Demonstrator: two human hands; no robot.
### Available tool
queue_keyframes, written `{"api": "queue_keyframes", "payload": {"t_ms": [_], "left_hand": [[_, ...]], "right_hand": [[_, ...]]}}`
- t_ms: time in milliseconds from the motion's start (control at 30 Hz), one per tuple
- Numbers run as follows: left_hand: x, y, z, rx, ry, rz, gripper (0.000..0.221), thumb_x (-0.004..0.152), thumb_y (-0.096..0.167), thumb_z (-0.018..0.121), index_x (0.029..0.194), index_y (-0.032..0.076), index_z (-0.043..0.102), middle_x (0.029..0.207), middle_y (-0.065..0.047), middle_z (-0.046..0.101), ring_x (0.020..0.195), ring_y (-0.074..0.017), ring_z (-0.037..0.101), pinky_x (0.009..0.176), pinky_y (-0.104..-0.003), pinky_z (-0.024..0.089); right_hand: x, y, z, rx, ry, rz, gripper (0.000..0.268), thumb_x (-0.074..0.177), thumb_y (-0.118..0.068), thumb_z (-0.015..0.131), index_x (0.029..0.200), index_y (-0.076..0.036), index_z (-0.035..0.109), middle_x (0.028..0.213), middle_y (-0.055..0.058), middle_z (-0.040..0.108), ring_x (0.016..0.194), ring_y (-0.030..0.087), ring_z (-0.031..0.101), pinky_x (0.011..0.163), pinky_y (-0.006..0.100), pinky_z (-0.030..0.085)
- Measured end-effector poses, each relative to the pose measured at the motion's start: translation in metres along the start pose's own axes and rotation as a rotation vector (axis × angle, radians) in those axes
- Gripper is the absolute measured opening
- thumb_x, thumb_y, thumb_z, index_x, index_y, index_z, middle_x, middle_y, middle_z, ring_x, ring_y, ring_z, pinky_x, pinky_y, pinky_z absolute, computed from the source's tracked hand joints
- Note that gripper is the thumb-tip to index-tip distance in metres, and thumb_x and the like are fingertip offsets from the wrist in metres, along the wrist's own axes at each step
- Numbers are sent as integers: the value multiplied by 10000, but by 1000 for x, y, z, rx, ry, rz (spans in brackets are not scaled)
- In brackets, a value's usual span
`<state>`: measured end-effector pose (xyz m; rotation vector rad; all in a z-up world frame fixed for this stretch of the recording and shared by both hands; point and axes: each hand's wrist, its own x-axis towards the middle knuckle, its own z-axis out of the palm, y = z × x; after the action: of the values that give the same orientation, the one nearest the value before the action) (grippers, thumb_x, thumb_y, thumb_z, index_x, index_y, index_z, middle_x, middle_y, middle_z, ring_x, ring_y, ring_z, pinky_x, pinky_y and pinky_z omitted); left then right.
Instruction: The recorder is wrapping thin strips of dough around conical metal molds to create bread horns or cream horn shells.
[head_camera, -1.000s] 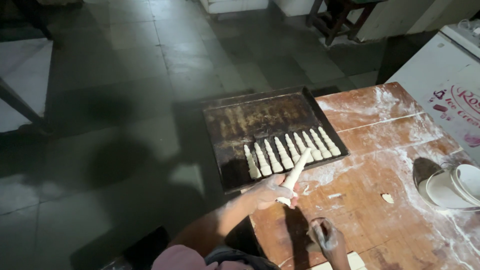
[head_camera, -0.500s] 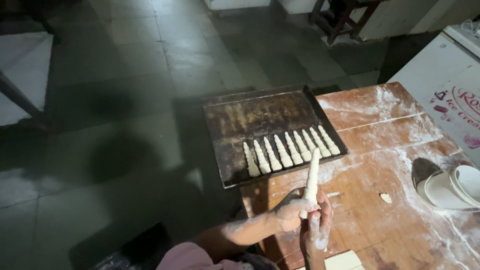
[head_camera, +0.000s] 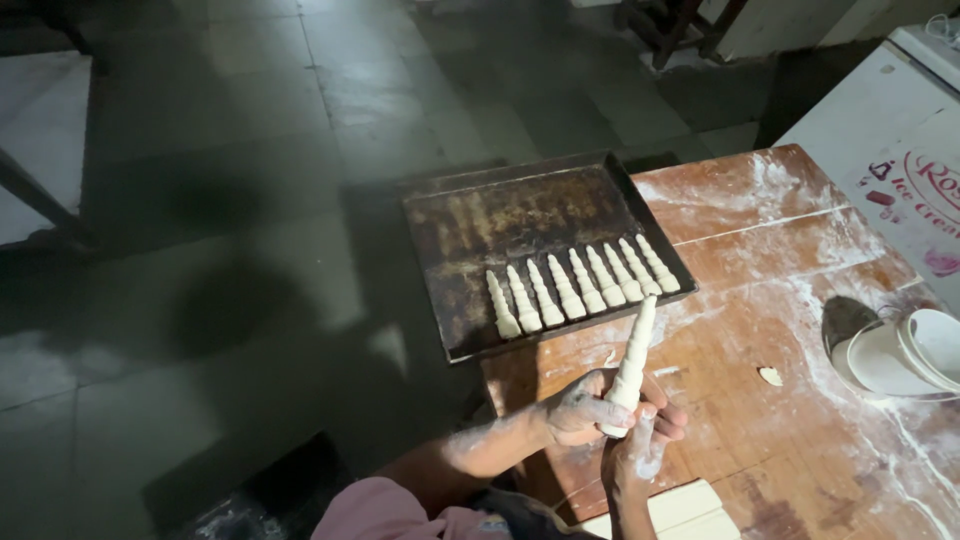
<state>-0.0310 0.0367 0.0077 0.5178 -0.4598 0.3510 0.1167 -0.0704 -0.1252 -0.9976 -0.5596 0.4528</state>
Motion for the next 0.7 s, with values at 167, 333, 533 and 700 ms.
{"api": "queue_keyframes", "payload": {"t_ms": [167,333,533,700], "left_hand": [[-1,8,13,24,5,-16,442,948,1,651,1381,-32,569,1379,-217,627,1321,-351,610,1192,-451,433],[-1,9,13,76,51,1,422,943,-65,643,1358,-25,576,1366,-192,644,1325,-329,619,1185,-453,472],[-8,-8,-19,34,239,185,335,970,-84,660,1291,-18,590,1099,-146,656,1087,-270,674,983,-408,562],[-12,-10,14,64,439,192,390,951,-47,655,1322,27,561,1080,-104,636,1006,-227,655,806,-352,548]], "right_hand": [[7,-19,-20,-649,-120,-165,567,1152,-486,434,1320,14,641,1274,75,675,1203,154,646,991,300,511],[0,-44,30,-165,-69,21,599,1061,-477,535,1408,11,512,1203,94,640,1070,164,614,891,319,511],[-26,-80,61,-247,-121,-284,434,1023,-218,697,1362,-3,532,1151,106,664,1017,178,661,935,304,543],[-47,-101,87,-699,-153,-576,462,837,62,787,1245,20,573,1244,152,584,1129,224,603,966,314,534]]}}
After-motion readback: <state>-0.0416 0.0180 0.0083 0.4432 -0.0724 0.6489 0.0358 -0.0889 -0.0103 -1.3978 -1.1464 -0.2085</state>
